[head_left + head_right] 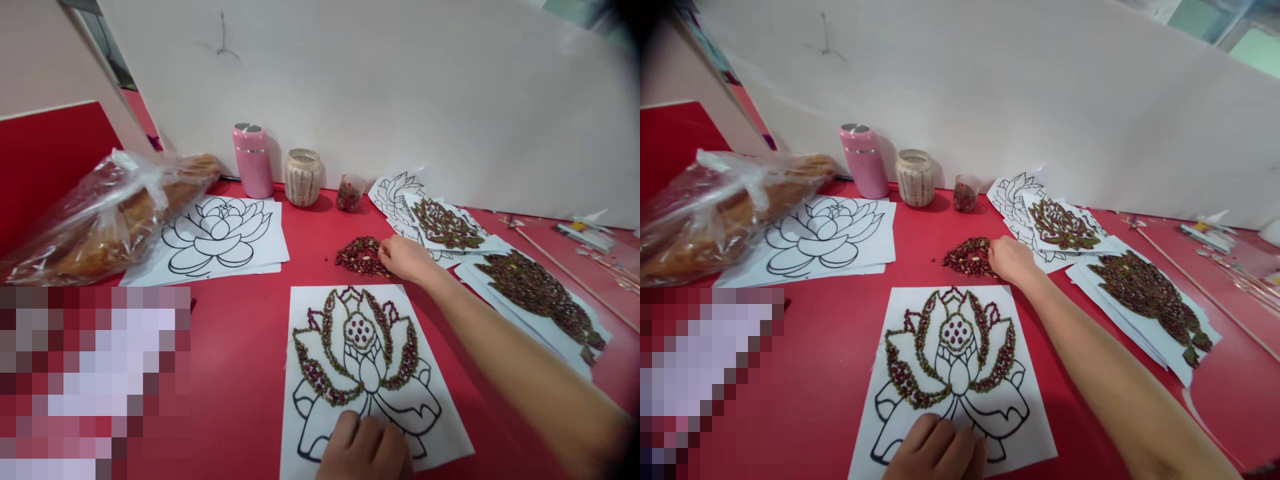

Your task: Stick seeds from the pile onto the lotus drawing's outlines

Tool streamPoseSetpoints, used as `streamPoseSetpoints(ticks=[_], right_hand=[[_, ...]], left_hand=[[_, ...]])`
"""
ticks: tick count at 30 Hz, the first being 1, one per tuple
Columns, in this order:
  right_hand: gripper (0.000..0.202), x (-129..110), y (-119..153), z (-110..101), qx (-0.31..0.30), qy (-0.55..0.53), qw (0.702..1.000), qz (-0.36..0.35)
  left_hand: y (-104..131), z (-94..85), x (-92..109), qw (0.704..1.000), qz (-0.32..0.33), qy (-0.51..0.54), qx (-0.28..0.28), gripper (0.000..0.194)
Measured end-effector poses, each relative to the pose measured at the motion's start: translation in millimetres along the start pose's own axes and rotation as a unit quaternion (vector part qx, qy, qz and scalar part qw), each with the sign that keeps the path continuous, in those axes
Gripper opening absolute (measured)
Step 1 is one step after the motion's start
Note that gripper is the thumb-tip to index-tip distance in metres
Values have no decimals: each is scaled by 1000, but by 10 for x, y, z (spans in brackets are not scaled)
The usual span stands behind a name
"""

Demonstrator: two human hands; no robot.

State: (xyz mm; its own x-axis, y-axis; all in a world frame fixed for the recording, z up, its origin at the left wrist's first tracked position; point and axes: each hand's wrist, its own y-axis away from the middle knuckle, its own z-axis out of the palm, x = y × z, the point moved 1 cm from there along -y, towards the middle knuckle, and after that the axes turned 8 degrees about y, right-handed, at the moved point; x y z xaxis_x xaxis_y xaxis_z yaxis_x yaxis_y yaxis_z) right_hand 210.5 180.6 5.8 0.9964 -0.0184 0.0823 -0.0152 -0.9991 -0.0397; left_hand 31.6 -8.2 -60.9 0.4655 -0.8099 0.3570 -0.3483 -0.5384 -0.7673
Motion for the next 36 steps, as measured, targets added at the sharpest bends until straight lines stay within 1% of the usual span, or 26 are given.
streamPoseSetpoints(ticks=[1, 3, 6, 8, 9, 10, 11, 12, 14, 16, 17, 22, 26, 36], right_hand=[[17, 5, 7, -4, 6, -8, 1000, -1], [18, 17, 52, -38, 29, -30, 999, -1], [19, 4, 235, -139, 67, -71, 995, -11], [18, -42, 436, -196, 78, -117, 989, -45], [16, -77, 551, -211, 81, -178, 977, -83], [14, -113, 667, -214, 77, -232, 962, -121], [13, -149, 779, -204, 68, -266, 949, -157], [12, -180, 881, -183, 57, -286, 940, -178], [11, -222, 1037, -124, 37, -294, 933, -204], [11, -236, 1125, -65, 22, -279, 936, -214], [11, -235, 1146, -43, 19, -269, 938, -219], [11, -216, 1140, -6, 20, -219, 945, -241], [13, -230, 1127, -10, 21, -186, 948, -258], [16, -274, 1112, -35, 4, -142, 953, -269]], left_hand=[[11, 16, 9, 1000, -7, 5, 4, 29], [35, 38, 26, 1000, -8, 5, -12, 27], [35, 10, 24, 1000, -11, 2, -21, 23], [-8, -50, 1, 999, -6, 6, -36, 23], [-38, -87, -14, 999, 1, 7, -43, 23], [-69, -118, -25, 996, 34, 11, -84, 20], [-97, -149, -36, 992, 62, 17, -107, 18], [-121, -175, -47, 990, 73, 15, -118, 18], [-147, -201, -59, 988, 79, 11, -131, 18], [-150, -195, -57, 987, 72, 5, -140, 19], [-147, -185, -52, 987, 69, 2, -146, 19], [-133, -153, -44, 991, 60, 7, -120, 24], [-132, -154, -54, 989, 60, 7, -136, 25], [-156, -166, -47, 990, 59, -3, -132, 28]])
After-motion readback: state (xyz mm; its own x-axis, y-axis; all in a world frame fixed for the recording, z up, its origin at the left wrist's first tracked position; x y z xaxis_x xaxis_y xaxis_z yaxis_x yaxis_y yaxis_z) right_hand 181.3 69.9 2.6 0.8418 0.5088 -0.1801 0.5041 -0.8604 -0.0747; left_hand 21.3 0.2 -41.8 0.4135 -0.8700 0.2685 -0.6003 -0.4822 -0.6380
